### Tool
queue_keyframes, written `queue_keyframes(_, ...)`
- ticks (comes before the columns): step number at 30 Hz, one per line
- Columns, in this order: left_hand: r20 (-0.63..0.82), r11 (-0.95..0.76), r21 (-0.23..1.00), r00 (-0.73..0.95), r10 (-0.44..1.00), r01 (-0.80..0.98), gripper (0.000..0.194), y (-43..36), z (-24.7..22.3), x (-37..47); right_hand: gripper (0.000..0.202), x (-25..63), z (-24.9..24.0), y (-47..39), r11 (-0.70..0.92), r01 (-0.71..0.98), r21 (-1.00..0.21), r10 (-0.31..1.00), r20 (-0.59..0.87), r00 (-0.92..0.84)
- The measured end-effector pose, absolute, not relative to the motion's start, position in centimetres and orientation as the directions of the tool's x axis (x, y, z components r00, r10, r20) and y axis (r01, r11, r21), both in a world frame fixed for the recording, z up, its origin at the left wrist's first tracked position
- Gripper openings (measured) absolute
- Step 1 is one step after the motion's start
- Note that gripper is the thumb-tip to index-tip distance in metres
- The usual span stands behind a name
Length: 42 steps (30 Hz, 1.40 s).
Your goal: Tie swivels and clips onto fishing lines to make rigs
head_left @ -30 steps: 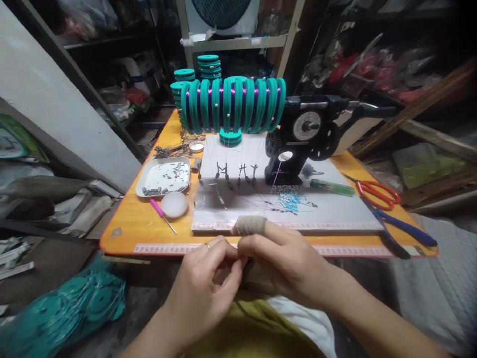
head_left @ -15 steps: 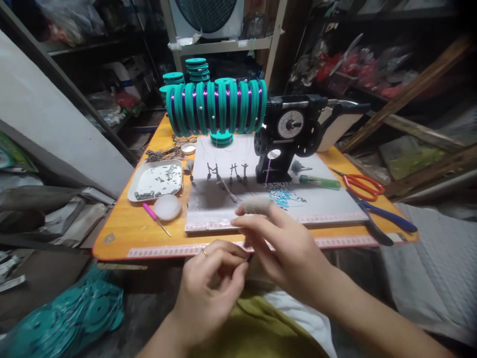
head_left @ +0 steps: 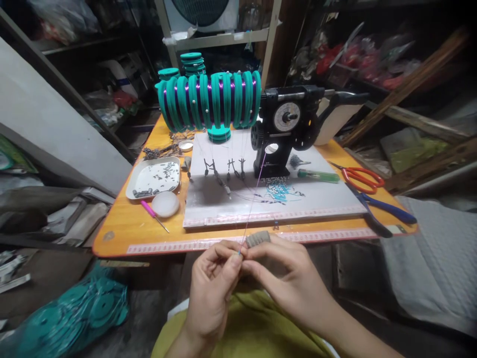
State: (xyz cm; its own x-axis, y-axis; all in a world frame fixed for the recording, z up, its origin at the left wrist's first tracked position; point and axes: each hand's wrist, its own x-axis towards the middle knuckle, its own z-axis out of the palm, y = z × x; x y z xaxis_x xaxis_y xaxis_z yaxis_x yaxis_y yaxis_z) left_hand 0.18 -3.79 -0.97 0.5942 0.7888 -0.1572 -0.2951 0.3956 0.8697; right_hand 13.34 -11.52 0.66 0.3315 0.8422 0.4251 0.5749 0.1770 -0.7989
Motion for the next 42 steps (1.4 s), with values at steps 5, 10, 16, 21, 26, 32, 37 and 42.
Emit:
queue_keyframes(5, 0.321, -0.332, 0.940, 0.522, 0.790, -0.075, 0.010, -3.0, -0.4, -0.6, 0.018, 14.7, 1.2, -11.5, 0.486, 0.788, -0.378, 0.655, 0.754, -0.043)
queue_keyframes(10, 0.686, -0.849, 0.523, 0.554, 0.472, 0.076, 0.020, -1.9, 0.5, -1.3, 0.025, 16.6, 3.3, -9.6, 0.549, 0.767, -0.332, 0.778, 0.538, -0.324)
queue_keyframes(16, 0.750, -0.937, 0.328, 0.570, 0.336, 0.122, 0.020, -0.9, 1.1, -1.5, 0.023, 17.1, 4.7, -7.8, 0.510, 0.720, -0.471, 0.839, 0.458, -0.294)
queue_keyframes(21, 0.643, -0.843, 0.524, 0.593, 0.485, 0.122, 0.016, -0.6, 2.1, -1.8, 0.022, 17.1, 5.0, -7.2, 0.491, 0.623, -0.609, 0.868, 0.408, -0.285)
queue_keyframes(26, 0.626, -0.823, 0.557, 0.597, 0.502, 0.109, 0.016, -0.6, 2.1, -2.2, 0.028, 16.9, 5.2, -7.1, 0.484, 0.580, -0.655, 0.875, 0.366, -0.317)
queue_keyframes(32, 0.728, -0.912, 0.399, 0.573, 0.377, 0.093, 0.016, -0.5, 1.7, -1.5, 0.027, 16.6, 5.1, -6.8, 0.453, 0.684, -0.571, 0.879, 0.415, -0.236)
queue_keyframes(37, 0.784, -0.996, 0.089, 0.615, 0.089, 0.030, 0.016, -0.4, 1.4, -0.8, 0.016, 16.4, 5.7, -6.2, 0.372, 0.745, -0.554, 0.907, 0.387, -0.165)
queue_keyframes(42, 0.662, -0.842, 0.538, 0.637, 0.396, -0.035, 0.016, -1.6, 0.6, -0.5, 0.016, 16.2, 4.8, -7.2, 0.407, 0.787, -0.464, 0.850, 0.507, -0.140)
